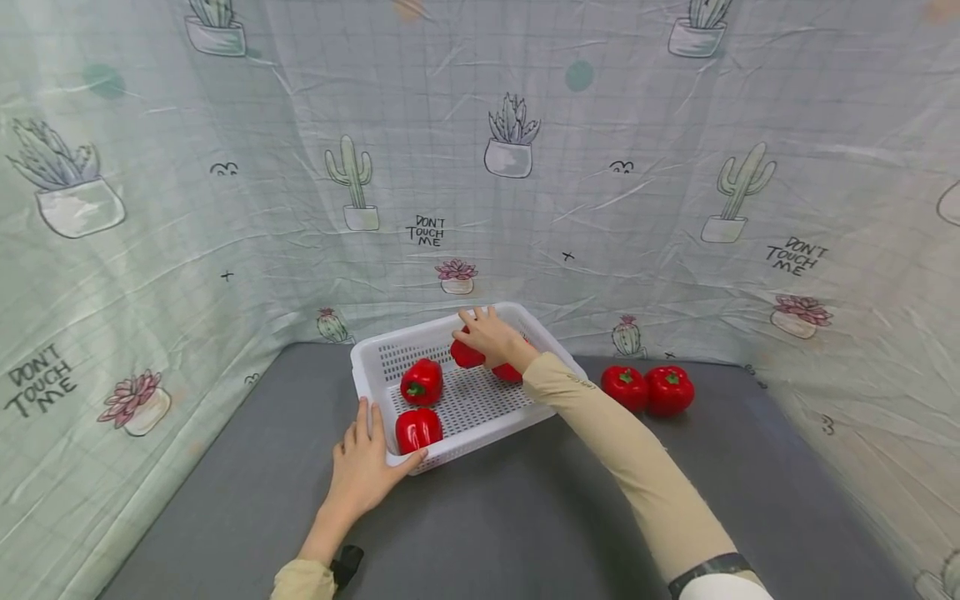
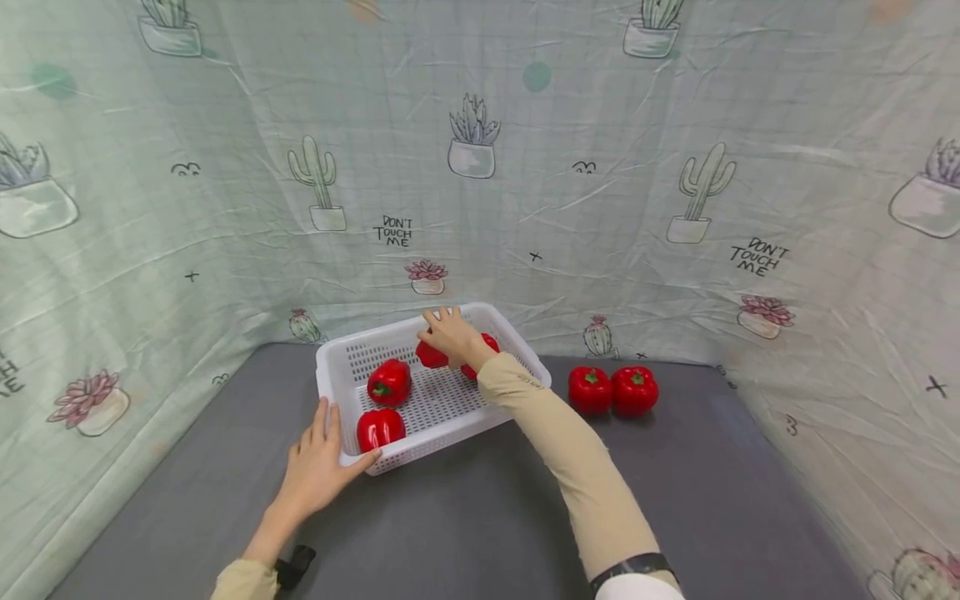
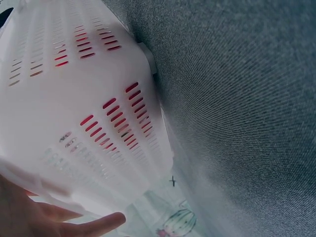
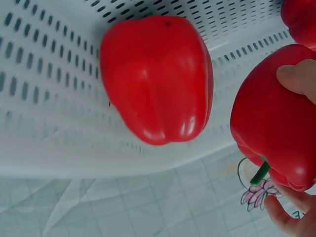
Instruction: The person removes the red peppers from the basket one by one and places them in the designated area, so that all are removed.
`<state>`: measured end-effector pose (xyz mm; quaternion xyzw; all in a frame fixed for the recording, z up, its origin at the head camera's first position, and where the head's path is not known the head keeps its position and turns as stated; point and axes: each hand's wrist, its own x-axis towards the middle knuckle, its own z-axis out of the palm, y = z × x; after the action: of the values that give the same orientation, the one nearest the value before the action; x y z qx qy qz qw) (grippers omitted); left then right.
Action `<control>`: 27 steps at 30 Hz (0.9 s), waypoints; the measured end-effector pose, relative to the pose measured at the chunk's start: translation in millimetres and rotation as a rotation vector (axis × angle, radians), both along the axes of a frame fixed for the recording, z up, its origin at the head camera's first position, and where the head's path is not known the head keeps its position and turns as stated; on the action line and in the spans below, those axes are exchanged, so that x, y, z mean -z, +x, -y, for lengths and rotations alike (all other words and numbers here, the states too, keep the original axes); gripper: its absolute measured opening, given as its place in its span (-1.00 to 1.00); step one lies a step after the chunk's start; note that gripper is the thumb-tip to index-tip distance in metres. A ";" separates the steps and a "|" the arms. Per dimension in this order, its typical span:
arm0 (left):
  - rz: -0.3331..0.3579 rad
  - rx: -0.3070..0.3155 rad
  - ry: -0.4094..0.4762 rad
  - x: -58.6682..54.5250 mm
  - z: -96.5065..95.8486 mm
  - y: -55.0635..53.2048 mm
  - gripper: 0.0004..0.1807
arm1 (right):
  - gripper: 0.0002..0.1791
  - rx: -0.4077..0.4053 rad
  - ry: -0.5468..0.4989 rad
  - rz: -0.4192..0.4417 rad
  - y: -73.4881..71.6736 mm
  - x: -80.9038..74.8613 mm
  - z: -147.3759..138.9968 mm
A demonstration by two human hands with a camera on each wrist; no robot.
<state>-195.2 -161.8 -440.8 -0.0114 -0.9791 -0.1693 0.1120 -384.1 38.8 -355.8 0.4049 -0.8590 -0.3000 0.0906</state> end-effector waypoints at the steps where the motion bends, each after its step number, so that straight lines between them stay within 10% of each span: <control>1: -0.001 0.000 0.000 0.0 0.3 -0.1 0.16 | -0.21 -0.007 -0.001 0.002 1.1 -1.9 -1.7; 27: -0.018 0.006 0.008 -0.8 -1.1 -0.4 0.14 | -0.18 -0.157 -0.137 -0.003 26.4 -11.9 -49.1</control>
<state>-195.6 -160.7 -439.9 -0.0155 -0.9774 -0.1734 0.1203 -357.7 87.9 -343.9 0.4635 -0.8429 -0.2330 0.1427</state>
